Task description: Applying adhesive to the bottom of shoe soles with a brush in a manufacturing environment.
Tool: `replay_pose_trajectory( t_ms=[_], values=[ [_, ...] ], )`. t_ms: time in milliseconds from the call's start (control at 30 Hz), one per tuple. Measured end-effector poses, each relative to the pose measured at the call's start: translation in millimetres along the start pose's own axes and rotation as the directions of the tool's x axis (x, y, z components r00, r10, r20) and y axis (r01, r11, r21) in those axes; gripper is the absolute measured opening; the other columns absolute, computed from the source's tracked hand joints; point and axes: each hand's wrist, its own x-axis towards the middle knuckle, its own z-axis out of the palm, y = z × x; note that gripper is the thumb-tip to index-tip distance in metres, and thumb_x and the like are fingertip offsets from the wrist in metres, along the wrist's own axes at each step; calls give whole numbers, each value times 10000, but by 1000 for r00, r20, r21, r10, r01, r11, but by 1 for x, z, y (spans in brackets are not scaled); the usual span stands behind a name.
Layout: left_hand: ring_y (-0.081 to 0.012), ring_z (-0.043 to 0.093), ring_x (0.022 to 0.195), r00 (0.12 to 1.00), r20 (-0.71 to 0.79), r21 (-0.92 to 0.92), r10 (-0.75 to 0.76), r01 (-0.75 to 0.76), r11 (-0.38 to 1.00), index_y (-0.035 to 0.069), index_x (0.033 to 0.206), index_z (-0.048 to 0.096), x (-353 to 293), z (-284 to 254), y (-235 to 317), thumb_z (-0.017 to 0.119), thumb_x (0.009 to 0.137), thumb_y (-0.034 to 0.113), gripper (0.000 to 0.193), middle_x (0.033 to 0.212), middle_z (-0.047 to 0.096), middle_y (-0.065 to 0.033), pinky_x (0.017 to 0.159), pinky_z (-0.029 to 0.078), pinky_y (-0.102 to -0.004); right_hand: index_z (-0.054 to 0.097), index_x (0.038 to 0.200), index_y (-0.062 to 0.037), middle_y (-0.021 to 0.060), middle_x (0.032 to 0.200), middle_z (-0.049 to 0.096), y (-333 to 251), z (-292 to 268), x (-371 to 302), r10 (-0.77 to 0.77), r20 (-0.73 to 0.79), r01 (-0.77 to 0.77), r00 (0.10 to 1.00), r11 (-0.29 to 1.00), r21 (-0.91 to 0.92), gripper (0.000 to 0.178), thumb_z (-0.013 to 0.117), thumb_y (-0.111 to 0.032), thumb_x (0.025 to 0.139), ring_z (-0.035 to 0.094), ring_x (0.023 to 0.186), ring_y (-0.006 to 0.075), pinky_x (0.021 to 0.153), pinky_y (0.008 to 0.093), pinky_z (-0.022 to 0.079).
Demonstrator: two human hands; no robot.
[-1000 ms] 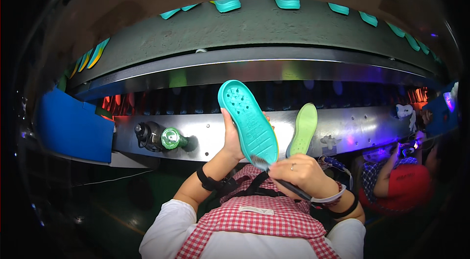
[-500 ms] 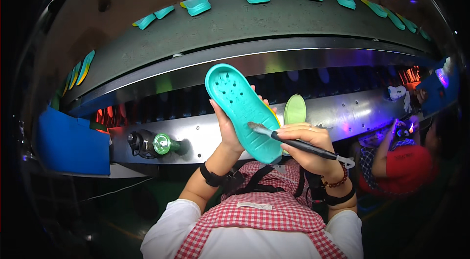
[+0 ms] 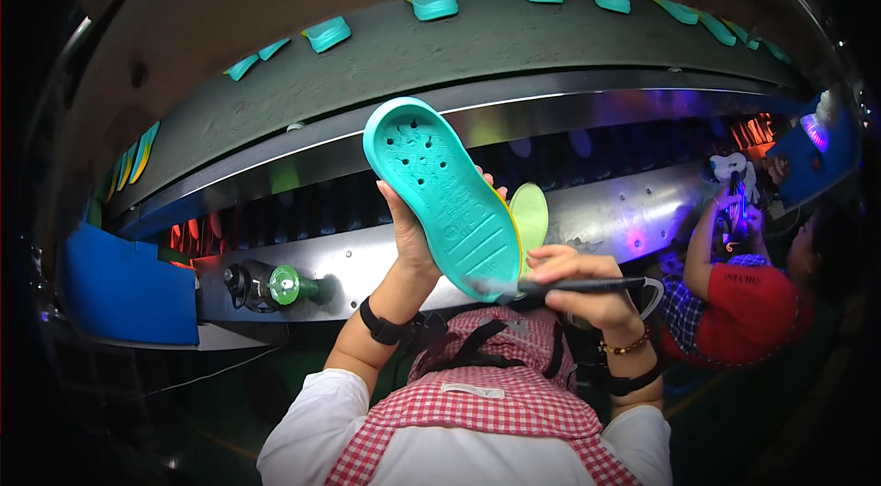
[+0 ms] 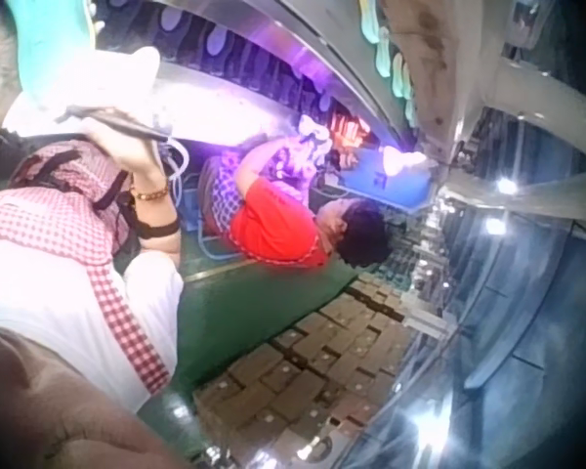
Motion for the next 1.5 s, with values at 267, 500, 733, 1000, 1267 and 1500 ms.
replay_pose_trajectory(
  t_ms=[267,500,733,1000,1267,1500],
  values=[
    [-343,453,1137,987,-155,-179,36,-64,982,23,1329,282,-9,28,-31,233,861,592,738,1276,422,-179,986,322,-477,586,981,54,134,999,604,15,16,11,166,-280,7,946,849,529,186,572,4,803,584,912,161,806,248,453],
    [-343,460,1129,987,-81,-82,-138,131,988,21,1314,321,0,7,-25,180,890,549,692,1277,424,-184,975,342,-461,632,922,20,141,906,645,3,5,11,-171,-299,122,939,977,-176,196,625,28,726,623,831,175,743,263,486],
    [-365,502,1056,978,-130,13,-166,169,986,13,1310,328,3,-1,-21,214,874,563,711,1237,449,-212,927,378,-479,644,855,16,148,878,650,-9,-15,24,-204,-168,156,965,953,-260,174,651,28,682,637,825,224,746,297,495],
    [-356,483,1091,979,-117,121,-168,182,976,19,1321,312,2,-1,-8,256,866,576,721,1271,418,-215,916,384,-465,624,805,-12,111,811,641,-6,-5,24,-283,115,305,952,900,-313,149,653,16,662,626,787,239,712,315,493],
    [-237,560,1015,798,-166,104,-579,598,795,-25,1243,410,-4,-9,3,442,896,371,527,1159,526,-172,855,469,-356,642,907,-61,85,935,653,-8,-16,24,-177,385,348,906,830,-437,208,669,-44,701,631,850,225,728,314,500],
    [-194,604,900,603,-343,31,-720,774,633,-35,1169,483,-11,-2,3,490,888,289,430,1057,583,-151,779,503,-312,637,929,-86,52,980,644,-6,-27,23,-108,496,356,862,825,-439,223,634,-58,708,628,851,219,717,306,506]
  ],
)
